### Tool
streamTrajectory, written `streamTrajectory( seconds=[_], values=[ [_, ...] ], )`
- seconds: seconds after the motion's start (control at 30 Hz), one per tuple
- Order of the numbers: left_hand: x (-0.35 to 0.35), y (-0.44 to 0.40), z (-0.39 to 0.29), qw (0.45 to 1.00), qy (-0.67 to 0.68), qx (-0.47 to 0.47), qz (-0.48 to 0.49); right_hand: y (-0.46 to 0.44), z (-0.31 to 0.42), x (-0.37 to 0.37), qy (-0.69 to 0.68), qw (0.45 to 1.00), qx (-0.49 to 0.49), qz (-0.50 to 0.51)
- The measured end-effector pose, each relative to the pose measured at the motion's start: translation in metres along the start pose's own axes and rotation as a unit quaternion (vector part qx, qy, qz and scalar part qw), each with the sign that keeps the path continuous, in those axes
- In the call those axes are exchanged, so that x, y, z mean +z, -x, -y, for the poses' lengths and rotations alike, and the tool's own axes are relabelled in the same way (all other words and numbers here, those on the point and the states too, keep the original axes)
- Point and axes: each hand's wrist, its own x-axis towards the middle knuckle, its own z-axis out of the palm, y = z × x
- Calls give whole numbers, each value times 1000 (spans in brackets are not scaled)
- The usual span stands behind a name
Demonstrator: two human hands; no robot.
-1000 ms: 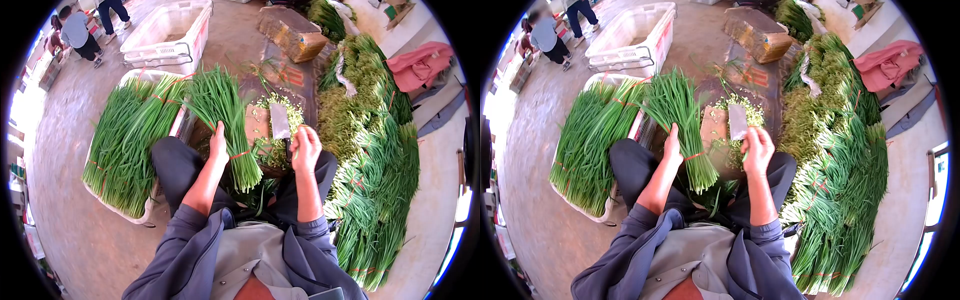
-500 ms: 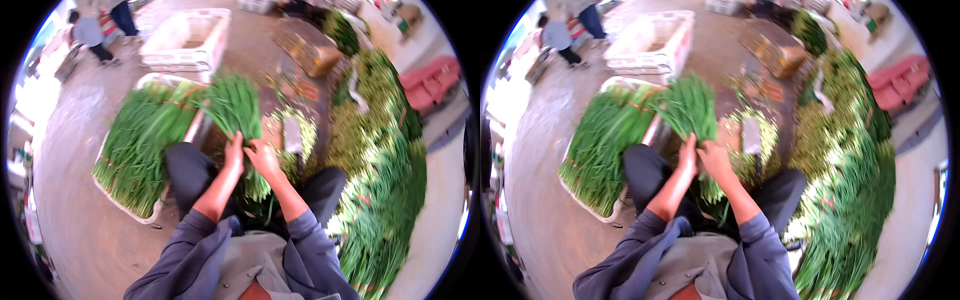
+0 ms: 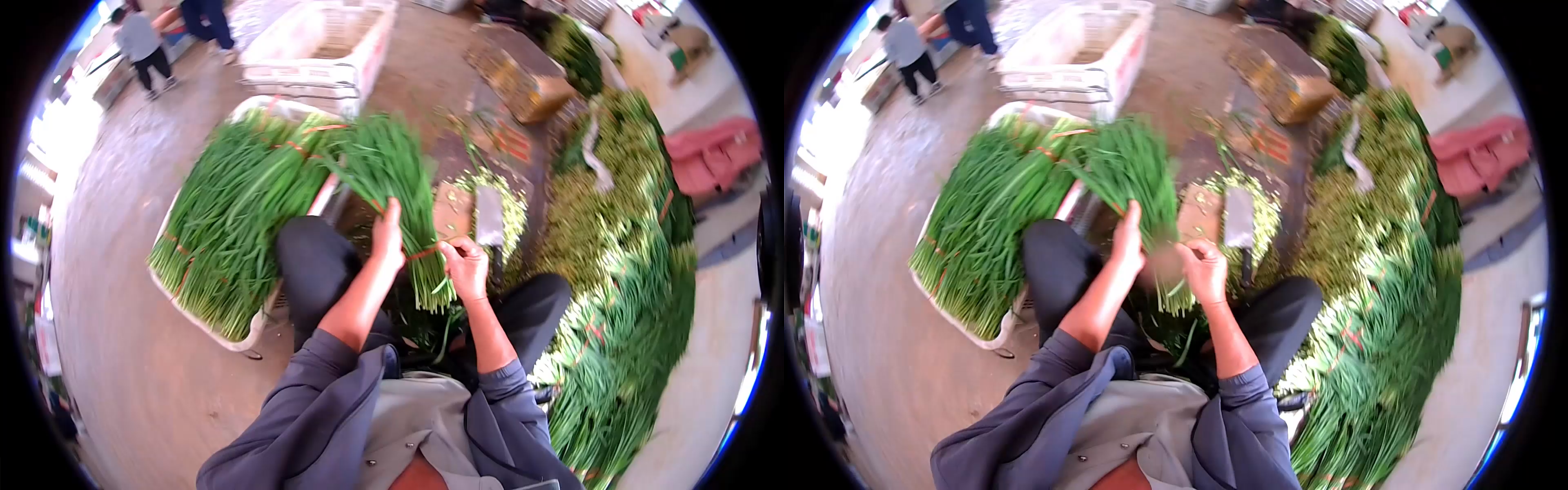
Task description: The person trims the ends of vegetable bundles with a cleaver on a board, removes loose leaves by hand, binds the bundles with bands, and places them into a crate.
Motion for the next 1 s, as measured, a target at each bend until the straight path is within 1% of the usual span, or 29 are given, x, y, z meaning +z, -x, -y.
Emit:
streamTrajectory(
  seconds=[0.03, 0.1, 0.13, 0.17, 0.2, 0.3, 0.33, 0.37, 0.43, 0.47, 0.5, 0.57, 0.6, 0.63, 0.7, 0.77, 0.8, 0.83, 0.9, 0.93, 0.97, 1.0],
  values=[
    [4, 4, -3, 1000, 10, -7, 7, 8, -3, -3, -31, 999, -20, -21],
    [5, 6, -7, 997, 37, -44, 53, 24, 7, -4, -77, 995, -25, -55],
    [5, 2, -5, 997, 37, -48, 56, 29, 11, -7, -36, 997, -55, -47],
    [4, 0, -3, 998, 37, -37, 32, 33, 17, -10, 42, 993, -108, -32],
    [1, 0, 0, 999, 36, -25, 6, 36, 22, -11, 70, 988, -133, -22],
    [10, 10, -7, 999, 17, -24, -12, 45, 39, -6, 154, 969, -194, 9],
    [7, 6, -5, 999, 24, -18, -11, 48, 46, -5, 228, 946, -228, 26],
    [3, 1, -3, 999, 25, -19, -10, 52, 43, -5, 226, 939, -248, 78],
    [-7, -8, 0, 998, 57, -25, 19, 63, 51, 0, 195, 930, -276, 141],
    [-11, -11, -1, 997, 74, -23, 23, 70, 63, 1, 213, 916, -288, 181],
    [-14, -15, 1, 997, 76, -24, 22, 77, 72, 2, 168, 928, -254, 216],
    [-16, -19, 3, 998, 66, 16, -15, 69, 80, 0, 175, 931, -158, 279],
    [-17, -19, 3, 997, 67, 27, -5, 61, 80, -1, 214, 939, -28, 268],
    [-11, -16, 1, 998, 51, 43, -21, 54, 66, 0, 272, 941, -34, 197],
    [-6, -10, -2, 998, 51, 41, -3, 35, 46, 4, 278, 957, 21, 83],
    [7, 4, -5, 998, 34, 56, -19, 19, 37, 16, 274, 959, -34, 59],
    [13, 10, -8, 997, 17, 72, -34, 11, 26, 23, 264, 959, -82, 58],
    [12, 8, -7, 997, 12, 76, -25, 7, 22, 24, 262, 960, -83, 57],
    [9, 7, -5, 995, -3, 78, -57, -2, 16, 28, 368, 905, -195, 91],
    [9, 6, -5, 995, -2, 81, -57, -1, 14, 27, 366, 898, -229, 88],
    [8, 5, -4, 995, 1, 84, -56, -2, 13, 28, 366, 897, -231, 91],
    [6, 5, -3, 995, 4, 86, -55, -3, 10, 28, 364, 890, -263, 82]
  ],
)
